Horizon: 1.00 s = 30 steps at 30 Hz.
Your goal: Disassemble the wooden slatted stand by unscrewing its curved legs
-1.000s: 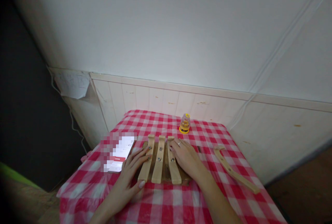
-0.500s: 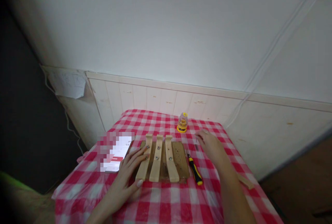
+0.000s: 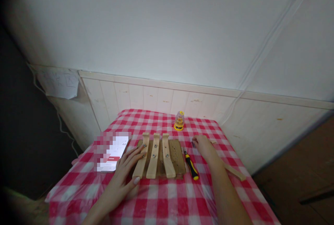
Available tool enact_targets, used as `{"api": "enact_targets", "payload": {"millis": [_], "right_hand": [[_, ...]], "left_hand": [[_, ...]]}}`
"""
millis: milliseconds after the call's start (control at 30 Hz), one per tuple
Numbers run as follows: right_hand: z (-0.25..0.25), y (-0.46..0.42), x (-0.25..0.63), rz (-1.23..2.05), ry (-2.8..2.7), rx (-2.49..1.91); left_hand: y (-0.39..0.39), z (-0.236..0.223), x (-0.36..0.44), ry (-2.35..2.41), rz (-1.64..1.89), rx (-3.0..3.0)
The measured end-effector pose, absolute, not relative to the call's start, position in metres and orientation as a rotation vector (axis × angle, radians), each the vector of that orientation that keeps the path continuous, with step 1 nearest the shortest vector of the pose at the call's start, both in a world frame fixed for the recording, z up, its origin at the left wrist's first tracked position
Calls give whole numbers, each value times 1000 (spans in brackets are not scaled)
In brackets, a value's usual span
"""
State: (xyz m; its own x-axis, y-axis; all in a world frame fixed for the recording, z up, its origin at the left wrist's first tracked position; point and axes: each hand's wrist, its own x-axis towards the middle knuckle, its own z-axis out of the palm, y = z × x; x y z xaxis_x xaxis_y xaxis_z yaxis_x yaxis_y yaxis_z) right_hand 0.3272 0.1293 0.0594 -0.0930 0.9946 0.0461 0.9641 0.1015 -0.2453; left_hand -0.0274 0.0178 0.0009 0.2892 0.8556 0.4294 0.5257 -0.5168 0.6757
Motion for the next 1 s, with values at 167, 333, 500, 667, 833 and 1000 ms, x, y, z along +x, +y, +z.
{"api": "enact_targets", "payload": {"millis": [167,333,500,667,833,1000], "right_hand": [[69,125,323,179,-2141,-1940],[91,105,289,68,-2188,-1778],[96,80,242,121,-2498,-1324],[90,77,232,59,-2572,-1275],[85,82,235,282,-2552,-1221],[85,83,236,432,-2521,-1271]], "left_hand": [[18,1,-28,1230,1101,2151],[18,1,-26,1225,1112,2145],[17,2,-26,1221,1106,2141],[17,2,-26,1225,1091,2139],[16,5,-26,1228,1087,2131],[15,7,-26,1218,1085,2115]]}}
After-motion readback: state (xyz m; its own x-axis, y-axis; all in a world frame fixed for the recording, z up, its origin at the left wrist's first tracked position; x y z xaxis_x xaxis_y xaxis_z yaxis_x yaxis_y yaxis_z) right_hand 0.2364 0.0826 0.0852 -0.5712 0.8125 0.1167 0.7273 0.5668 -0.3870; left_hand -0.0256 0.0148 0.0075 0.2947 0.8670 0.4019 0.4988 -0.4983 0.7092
